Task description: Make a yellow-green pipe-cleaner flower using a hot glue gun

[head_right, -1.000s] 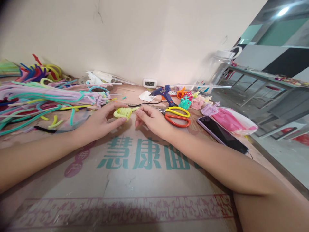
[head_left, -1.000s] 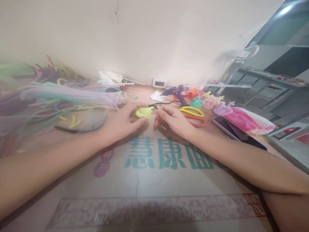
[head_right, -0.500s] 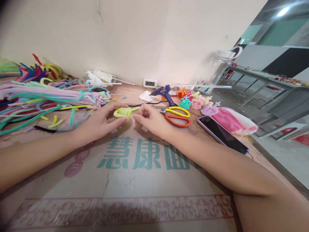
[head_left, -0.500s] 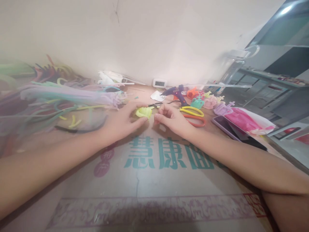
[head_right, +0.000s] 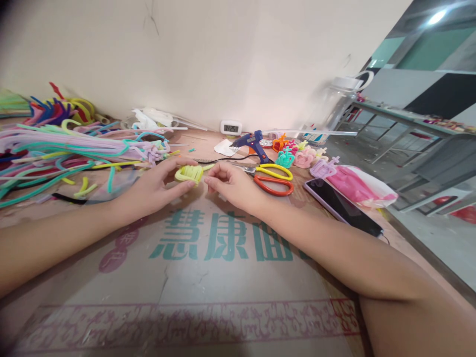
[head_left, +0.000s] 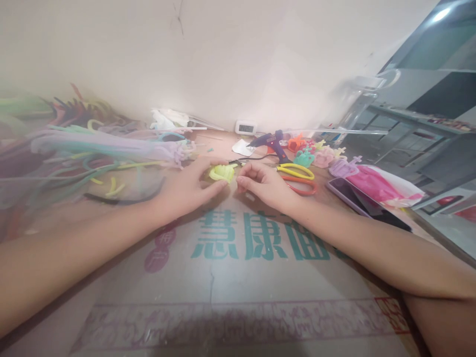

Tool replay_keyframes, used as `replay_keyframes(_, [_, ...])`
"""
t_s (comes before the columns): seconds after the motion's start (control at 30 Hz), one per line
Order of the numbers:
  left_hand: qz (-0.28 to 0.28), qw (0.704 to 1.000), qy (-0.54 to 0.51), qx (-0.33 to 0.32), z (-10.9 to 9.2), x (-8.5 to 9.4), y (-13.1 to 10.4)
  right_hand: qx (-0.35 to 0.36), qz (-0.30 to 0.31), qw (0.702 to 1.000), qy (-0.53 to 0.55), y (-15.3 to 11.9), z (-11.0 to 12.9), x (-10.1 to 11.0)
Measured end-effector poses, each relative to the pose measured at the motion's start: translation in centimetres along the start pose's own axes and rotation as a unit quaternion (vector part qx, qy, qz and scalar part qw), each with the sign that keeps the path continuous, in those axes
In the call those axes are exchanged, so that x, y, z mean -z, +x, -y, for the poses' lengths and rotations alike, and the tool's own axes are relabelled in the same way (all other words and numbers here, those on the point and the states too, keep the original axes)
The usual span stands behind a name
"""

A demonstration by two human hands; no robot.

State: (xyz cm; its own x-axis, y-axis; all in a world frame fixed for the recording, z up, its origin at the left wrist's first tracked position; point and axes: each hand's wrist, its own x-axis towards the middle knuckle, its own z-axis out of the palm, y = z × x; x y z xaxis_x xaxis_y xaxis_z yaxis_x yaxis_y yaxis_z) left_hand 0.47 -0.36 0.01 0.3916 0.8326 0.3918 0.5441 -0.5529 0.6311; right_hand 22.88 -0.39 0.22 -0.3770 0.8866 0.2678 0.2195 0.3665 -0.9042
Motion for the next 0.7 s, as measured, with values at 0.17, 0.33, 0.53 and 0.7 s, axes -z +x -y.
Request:
replay_keyframes(0.17, [-0.001,1.000,-0.003,-0.002,-0.1,0.0,0.0,-0.006,0.002,1.000,-0.015,-0.1,0.2,0.0])
replay_keyframes(0.33, [0.001,1.000,-0.007,-0.007,-0.1,0.0,0.1,0.017,0.007,0.999,-0.046,-0.2,0.1,0.1])
replay_keyframes(0.53, [0.001,1.000,-0.005,-0.010,-0.1,0.0,0.1,0.025,0.013,0.998,-0.047,-0.4,0.6,0.1])
replay_keyframes(0.7, [0.006,1.000,-0.006,-0.007,-0.2,0.0,0.1,0.002,0.009,1.000,-0.025,-0.4,1.1,0.0])
